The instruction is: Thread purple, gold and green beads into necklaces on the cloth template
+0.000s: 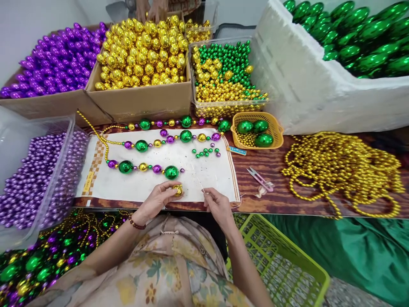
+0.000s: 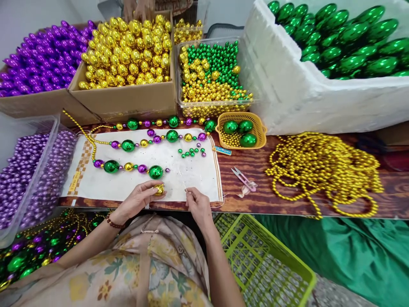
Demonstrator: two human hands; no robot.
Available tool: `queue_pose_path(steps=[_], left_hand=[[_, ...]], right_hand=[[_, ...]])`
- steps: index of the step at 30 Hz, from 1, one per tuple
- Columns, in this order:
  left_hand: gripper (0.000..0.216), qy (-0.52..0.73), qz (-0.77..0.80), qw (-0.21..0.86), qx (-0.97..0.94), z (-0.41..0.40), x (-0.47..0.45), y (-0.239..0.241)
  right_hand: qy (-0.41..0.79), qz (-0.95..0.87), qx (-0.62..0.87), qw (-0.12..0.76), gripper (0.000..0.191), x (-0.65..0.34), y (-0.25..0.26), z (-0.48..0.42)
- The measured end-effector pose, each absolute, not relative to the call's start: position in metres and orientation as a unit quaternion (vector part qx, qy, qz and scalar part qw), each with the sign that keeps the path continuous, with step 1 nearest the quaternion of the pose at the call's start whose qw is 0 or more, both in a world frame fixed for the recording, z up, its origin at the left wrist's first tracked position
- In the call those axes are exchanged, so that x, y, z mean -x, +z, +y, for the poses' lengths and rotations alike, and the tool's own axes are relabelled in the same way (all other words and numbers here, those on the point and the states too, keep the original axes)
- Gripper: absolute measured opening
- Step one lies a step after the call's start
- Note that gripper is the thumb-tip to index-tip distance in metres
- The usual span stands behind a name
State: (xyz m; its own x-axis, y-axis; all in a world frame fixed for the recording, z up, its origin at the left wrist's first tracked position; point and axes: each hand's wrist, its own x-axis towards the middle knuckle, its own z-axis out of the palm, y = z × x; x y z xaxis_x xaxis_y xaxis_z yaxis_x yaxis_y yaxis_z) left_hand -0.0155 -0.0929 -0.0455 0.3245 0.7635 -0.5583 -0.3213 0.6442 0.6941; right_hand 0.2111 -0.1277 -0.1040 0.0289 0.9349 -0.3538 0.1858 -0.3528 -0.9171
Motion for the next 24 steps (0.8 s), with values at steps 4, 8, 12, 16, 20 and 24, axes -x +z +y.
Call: queue_pose_path(steps=[4,8,12,16,20,24], left_hand=[[0.036,0.337,0.469,0.776,-0.254,-0.093,0.008,-0.043],[0.037,0.315,0.486,0.762,-0.289,-0.098,-0.001,-0.042],[0.042,0.297,0.477,0.778,-0.28,-0.102,-0.009,-0.043],[0.045,0.299,0.469,0.79,-0.256,-0.102,-0.012,-0.042],[0.041,0.295,0.464,0.794,-0.259,-0.1,-0.011,-0.043],[0.039,0.289,0.468,0.796,-0.252,-0.104,-0.009,-0.049]], right_hand=[[0.536,-0.457,0.621,0.343,0.032,-0.213,-0.105,-0.129],[0.531,-0.432,0.625,0.375,0.034,-0.214,-0.102,-0.127],[0.522,-0.42,0.623,0.403,0.035,-0.215,-0.099,-0.121],[0.511,-0.416,0.623,0.421,0.035,-0.217,-0.095,-0.113],[0.506,-0.415,0.622,0.43,0.036,-0.219,-0.091,-0.11],[0.515,-0.423,0.622,0.412,0.037,-0.221,-0.092,-0.115]])
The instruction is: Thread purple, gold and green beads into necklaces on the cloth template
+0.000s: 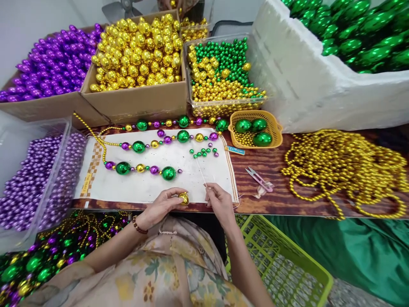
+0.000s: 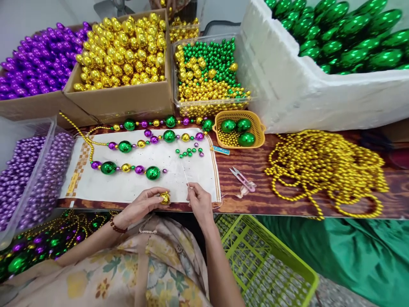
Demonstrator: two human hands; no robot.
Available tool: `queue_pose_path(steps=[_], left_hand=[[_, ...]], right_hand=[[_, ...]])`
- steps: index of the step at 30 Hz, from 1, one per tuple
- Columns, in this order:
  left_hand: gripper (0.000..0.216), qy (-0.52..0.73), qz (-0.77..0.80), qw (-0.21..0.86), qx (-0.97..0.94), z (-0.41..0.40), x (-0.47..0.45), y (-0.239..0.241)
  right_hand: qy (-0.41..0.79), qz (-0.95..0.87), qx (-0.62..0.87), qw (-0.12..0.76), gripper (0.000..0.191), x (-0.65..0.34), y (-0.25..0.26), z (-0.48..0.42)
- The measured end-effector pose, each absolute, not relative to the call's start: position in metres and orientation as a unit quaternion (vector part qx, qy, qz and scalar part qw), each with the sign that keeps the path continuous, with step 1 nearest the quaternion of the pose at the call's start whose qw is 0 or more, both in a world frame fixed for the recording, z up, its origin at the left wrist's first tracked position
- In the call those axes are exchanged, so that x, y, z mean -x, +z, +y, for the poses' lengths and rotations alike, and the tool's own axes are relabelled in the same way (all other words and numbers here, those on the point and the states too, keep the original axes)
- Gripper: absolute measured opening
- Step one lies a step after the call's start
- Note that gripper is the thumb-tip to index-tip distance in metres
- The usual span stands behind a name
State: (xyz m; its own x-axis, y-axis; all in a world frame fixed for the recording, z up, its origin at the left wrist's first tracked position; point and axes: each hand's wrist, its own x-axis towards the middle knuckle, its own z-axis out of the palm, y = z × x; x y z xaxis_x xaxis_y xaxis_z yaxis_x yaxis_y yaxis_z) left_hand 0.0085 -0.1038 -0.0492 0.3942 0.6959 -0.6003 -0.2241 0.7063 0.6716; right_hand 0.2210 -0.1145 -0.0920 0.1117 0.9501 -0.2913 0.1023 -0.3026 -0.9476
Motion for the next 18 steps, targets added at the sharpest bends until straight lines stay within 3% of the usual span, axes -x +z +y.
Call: queue_pose_path(steps=[18], left_hand=[[0.046,0.291,0.465,0.783,-0.293,-0.113,-0.001,-0.051]], right_hand=[[0.519,-0.453,0.631,0.357,0.041,-0.211,-0.094,-0.13]])
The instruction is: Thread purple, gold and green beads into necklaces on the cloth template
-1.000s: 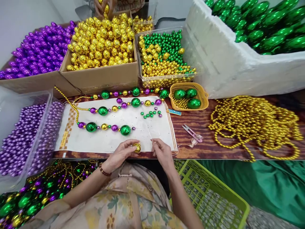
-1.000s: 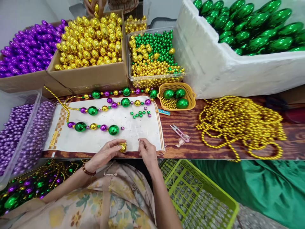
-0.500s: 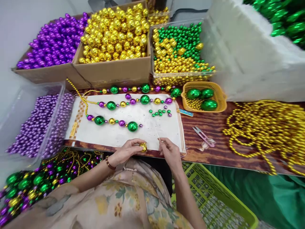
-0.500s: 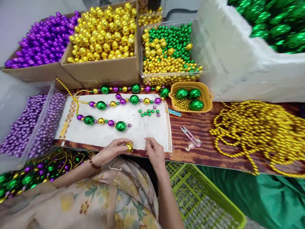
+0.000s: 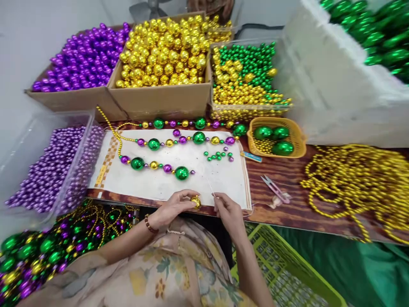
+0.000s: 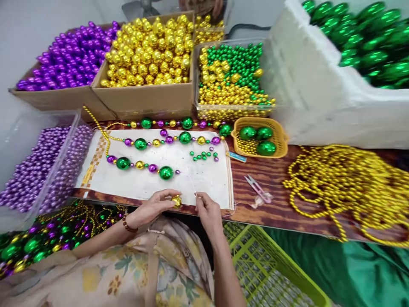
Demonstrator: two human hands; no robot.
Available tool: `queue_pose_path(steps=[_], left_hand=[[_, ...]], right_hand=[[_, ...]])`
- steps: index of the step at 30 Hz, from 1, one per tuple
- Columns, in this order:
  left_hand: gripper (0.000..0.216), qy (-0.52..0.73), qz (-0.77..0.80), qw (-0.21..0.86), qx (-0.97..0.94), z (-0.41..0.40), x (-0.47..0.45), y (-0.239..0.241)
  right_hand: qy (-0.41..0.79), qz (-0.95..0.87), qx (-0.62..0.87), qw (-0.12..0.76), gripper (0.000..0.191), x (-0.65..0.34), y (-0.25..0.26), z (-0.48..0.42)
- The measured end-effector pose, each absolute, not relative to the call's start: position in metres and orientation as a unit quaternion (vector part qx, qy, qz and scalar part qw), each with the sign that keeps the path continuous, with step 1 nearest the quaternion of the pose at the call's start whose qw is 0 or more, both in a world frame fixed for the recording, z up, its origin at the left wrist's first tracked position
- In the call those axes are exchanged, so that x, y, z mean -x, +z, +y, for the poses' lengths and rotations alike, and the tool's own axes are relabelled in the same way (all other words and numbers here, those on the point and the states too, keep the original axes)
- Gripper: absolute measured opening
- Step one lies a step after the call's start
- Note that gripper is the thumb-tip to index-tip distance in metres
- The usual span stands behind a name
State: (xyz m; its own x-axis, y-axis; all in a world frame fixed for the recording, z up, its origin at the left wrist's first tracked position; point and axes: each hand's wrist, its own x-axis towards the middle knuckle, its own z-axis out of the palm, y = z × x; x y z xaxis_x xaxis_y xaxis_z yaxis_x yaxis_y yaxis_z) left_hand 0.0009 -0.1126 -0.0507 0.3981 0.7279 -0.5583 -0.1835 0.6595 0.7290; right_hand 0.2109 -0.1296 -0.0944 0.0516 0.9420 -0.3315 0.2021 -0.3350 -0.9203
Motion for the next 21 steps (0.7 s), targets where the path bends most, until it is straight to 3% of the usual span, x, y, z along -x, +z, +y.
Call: queue_pose_path(steps=[13,21], left_hand=[[0.041,0.288,0.419,0.815,-0.278,-0.1,-0.031,-0.047],[0.045,0.286,0.428,0.822,-0.243,-0.093,-0.033,-0.041]], right_hand=[[0.404,-0.404,0.697,0.433,0.036,-0.239,-0.092,-0.1],[0.418,-0.399,0.682,0.447,0.035,-0.247,-0.097,-0.105]])
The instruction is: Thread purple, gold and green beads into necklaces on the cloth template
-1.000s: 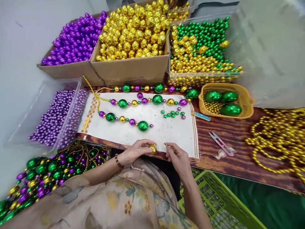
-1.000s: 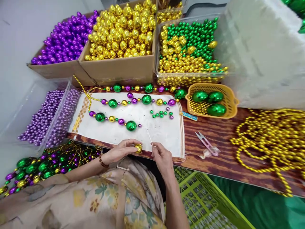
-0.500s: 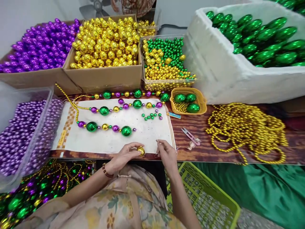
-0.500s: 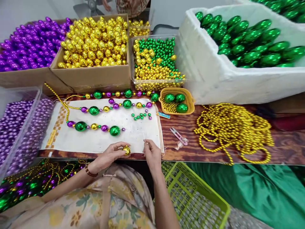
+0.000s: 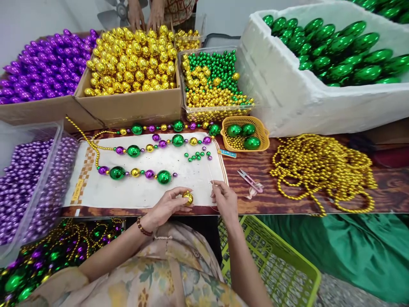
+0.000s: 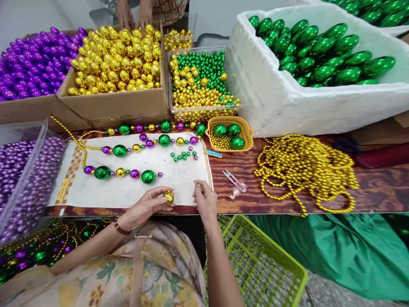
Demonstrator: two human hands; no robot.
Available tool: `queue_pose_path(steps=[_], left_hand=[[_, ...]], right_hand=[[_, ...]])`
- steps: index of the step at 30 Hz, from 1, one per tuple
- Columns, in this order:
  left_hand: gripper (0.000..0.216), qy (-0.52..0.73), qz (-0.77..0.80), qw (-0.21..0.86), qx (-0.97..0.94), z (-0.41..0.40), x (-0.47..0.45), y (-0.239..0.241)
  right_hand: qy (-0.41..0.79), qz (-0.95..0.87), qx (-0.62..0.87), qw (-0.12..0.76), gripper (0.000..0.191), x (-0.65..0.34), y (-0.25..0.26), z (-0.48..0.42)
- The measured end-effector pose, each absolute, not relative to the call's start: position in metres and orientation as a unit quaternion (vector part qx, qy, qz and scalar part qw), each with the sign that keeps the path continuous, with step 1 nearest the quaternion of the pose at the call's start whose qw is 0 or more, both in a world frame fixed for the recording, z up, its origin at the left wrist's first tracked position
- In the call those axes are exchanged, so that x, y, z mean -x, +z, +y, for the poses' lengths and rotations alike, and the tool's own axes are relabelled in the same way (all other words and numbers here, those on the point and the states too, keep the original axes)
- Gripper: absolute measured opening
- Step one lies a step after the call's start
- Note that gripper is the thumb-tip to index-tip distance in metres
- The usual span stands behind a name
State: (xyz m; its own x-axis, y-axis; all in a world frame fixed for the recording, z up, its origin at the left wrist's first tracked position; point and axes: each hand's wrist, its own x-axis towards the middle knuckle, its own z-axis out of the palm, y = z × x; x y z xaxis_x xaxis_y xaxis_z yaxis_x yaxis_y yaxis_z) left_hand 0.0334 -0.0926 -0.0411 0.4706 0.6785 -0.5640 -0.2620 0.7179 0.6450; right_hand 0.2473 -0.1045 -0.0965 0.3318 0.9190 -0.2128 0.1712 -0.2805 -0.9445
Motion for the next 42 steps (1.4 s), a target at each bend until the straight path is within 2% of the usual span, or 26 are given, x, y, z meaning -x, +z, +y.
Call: queue_pose_path(steps=[9,20,25,29,32,38,42], left_hand=[[0.037,0.352,0.398,0.822,-0.204,-0.07,-0.034,-0.032],[0.034,0.391,0.389,0.806,-0.215,-0.053,-0.023,-0.022],[0.03,0.468,0.404,0.75,-0.235,-0.038,0.006,-0.007],[0.035,0.497,0.442,0.675,-0.318,-0.031,0.018,-0.005],[0.029,0.492,0.463,0.635,-0.374,-0.033,0.011,-0.007],[0.033,0.36,0.369,0.807,-0.288,-0.063,-0.029,-0.009],[0.043,0.316,0.359,0.84,-0.255,-0.087,-0.05,-0.021]], right_hand=[[0.494,-0.374,0.637,0.459,0.037,-0.226,-0.083,-0.144],[0.495,-0.369,0.631,0.469,0.035,-0.222,-0.082,-0.154],[0.492,-0.385,0.636,0.454,0.032,-0.224,-0.086,-0.153],[0.495,-0.397,0.628,0.451,0.031,-0.223,-0.086,-0.153],[0.507,-0.401,0.611,0.457,0.03,-0.221,-0.081,-0.153],[0.49,-0.378,0.598,0.51,0.024,-0.224,-0.068,-0.157],[0.464,-0.348,0.617,0.532,0.022,-0.228,-0.071,-0.162]])
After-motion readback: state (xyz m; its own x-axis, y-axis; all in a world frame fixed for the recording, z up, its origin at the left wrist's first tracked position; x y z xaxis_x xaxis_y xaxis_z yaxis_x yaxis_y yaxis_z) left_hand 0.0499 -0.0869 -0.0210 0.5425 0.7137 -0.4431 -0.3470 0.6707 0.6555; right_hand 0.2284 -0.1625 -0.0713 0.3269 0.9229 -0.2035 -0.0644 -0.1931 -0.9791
